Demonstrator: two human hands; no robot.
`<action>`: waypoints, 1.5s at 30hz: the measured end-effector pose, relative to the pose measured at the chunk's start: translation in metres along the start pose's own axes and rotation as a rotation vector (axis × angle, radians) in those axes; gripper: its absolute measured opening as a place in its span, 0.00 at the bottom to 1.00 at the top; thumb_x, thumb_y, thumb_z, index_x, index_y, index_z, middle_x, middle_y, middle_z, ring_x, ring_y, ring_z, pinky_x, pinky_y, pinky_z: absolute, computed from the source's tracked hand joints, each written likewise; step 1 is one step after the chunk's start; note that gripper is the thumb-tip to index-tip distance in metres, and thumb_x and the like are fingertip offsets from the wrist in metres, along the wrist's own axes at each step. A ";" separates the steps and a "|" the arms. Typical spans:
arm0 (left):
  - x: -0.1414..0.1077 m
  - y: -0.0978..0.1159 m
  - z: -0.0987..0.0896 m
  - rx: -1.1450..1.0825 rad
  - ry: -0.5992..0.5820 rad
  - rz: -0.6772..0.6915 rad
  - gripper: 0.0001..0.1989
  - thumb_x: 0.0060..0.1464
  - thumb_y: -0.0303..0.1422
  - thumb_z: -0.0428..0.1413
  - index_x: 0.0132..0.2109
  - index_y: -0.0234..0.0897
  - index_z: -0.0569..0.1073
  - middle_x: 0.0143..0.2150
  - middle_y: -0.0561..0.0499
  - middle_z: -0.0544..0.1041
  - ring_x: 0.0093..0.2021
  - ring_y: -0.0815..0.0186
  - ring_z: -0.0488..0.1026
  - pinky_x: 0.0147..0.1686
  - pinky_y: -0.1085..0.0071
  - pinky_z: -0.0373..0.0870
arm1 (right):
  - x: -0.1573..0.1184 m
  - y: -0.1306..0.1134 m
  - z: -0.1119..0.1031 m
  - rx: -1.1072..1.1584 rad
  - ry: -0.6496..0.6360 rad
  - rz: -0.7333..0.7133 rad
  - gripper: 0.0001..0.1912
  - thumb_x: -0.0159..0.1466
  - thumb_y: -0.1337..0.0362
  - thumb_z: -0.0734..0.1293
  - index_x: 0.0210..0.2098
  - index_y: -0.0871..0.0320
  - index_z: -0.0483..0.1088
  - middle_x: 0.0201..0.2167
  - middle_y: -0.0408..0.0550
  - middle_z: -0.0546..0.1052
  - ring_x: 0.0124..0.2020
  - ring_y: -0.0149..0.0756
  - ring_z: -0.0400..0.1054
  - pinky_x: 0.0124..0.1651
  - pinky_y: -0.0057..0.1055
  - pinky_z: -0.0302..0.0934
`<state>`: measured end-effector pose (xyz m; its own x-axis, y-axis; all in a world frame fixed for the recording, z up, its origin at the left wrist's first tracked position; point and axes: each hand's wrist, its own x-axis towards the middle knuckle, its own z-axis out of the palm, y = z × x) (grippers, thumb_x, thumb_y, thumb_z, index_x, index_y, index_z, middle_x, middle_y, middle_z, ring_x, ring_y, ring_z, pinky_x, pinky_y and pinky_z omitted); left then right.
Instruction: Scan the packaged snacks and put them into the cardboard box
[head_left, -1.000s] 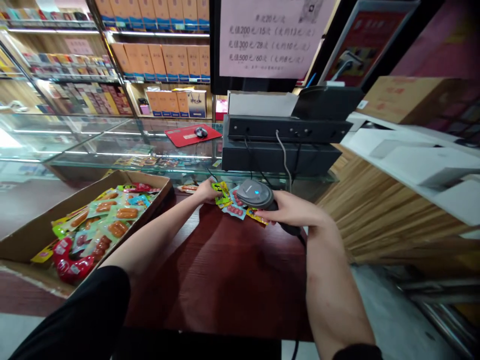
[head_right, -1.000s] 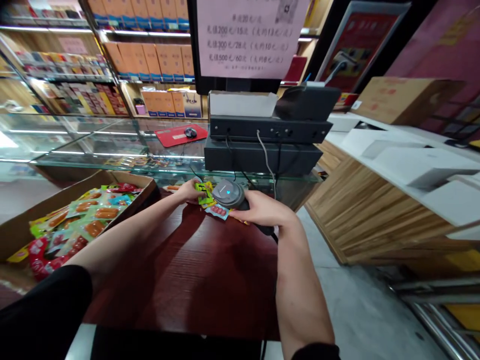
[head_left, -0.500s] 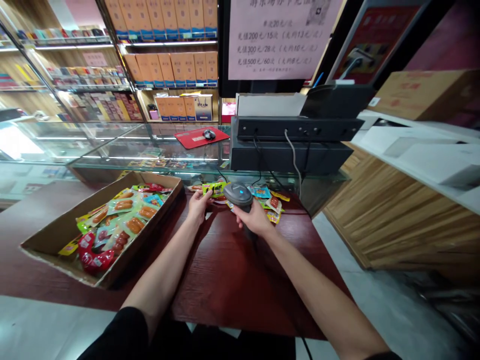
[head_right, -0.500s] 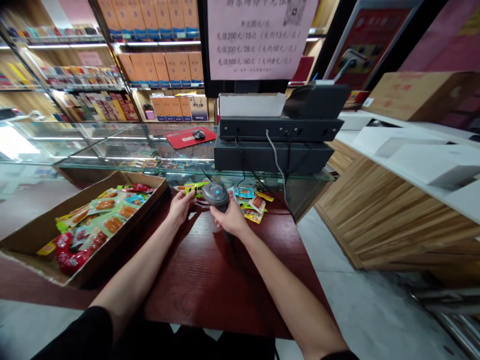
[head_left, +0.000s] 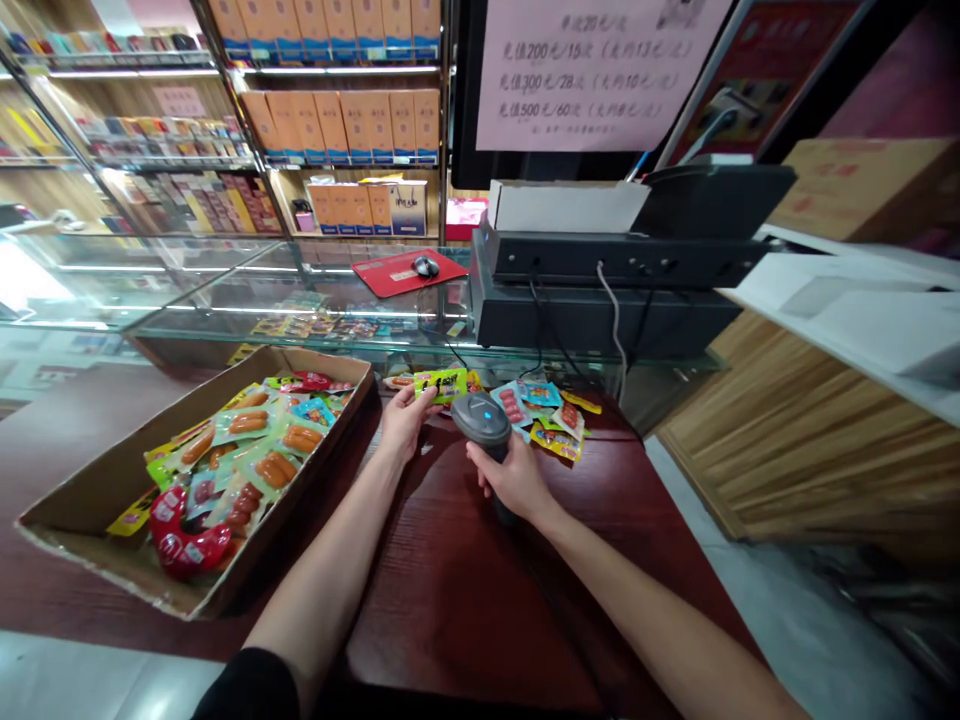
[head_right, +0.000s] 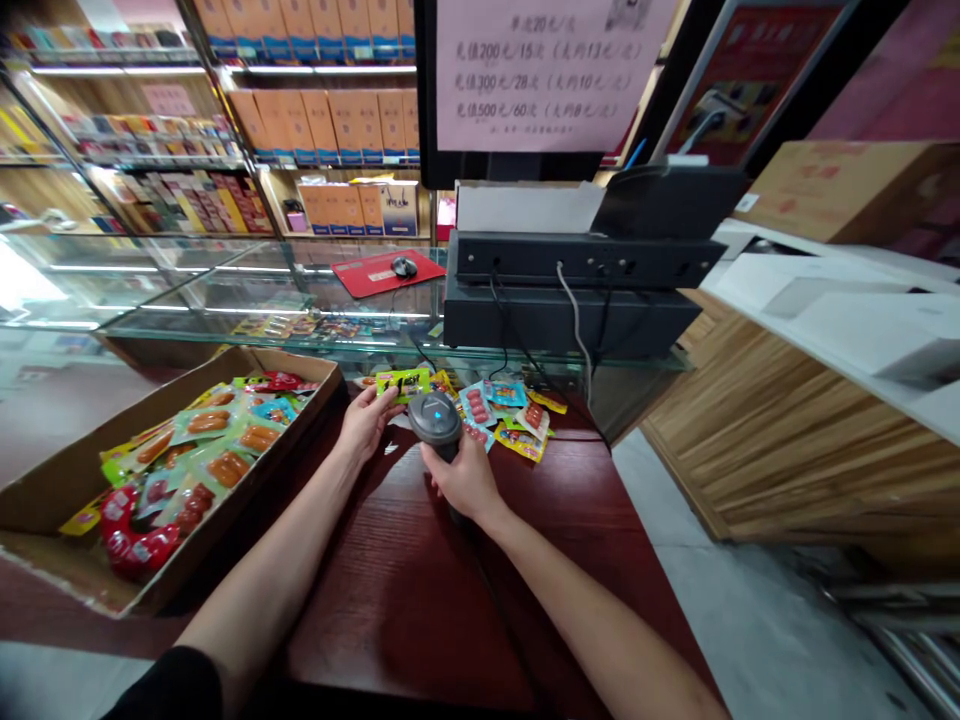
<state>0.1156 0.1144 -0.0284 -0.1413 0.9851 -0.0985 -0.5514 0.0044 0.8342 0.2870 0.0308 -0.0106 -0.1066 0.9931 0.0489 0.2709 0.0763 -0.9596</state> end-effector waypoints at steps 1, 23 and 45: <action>0.000 0.000 0.000 -0.004 -0.005 -0.001 0.19 0.39 0.32 0.69 0.40 0.32 0.76 0.40 0.47 0.80 0.33 0.68 0.78 0.34 0.74 0.74 | 0.000 -0.001 0.000 -0.009 0.001 0.007 0.18 0.60 0.47 0.65 0.28 0.55 0.66 0.14 0.43 0.70 0.12 0.35 0.65 0.16 0.30 0.60; -0.026 0.040 0.004 -0.005 0.090 0.138 0.20 0.37 0.33 0.69 0.38 0.32 0.72 0.37 0.49 0.78 0.34 0.66 0.78 0.33 0.72 0.76 | -0.002 -0.001 0.003 0.024 -0.025 0.018 0.19 0.57 0.46 0.68 0.34 0.53 0.61 0.15 0.40 0.70 0.12 0.35 0.64 0.15 0.31 0.59; -0.065 0.087 -0.011 0.354 0.179 0.380 0.21 0.41 0.39 0.66 0.42 0.35 0.73 0.40 0.48 0.76 0.39 0.65 0.76 0.36 0.69 0.77 | 0.002 0.002 0.000 0.045 -0.051 0.007 0.19 0.59 0.47 0.67 0.33 0.57 0.65 0.14 0.41 0.70 0.11 0.31 0.63 0.15 0.26 0.58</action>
<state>0.0673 0.0493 0.0444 -0.4309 0.8842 0.1801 -0.1289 -0.2579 0.9575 0.2876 0.0334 -0.0122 -0.1535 0.9877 0.0294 0.2286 0.0645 -0.9714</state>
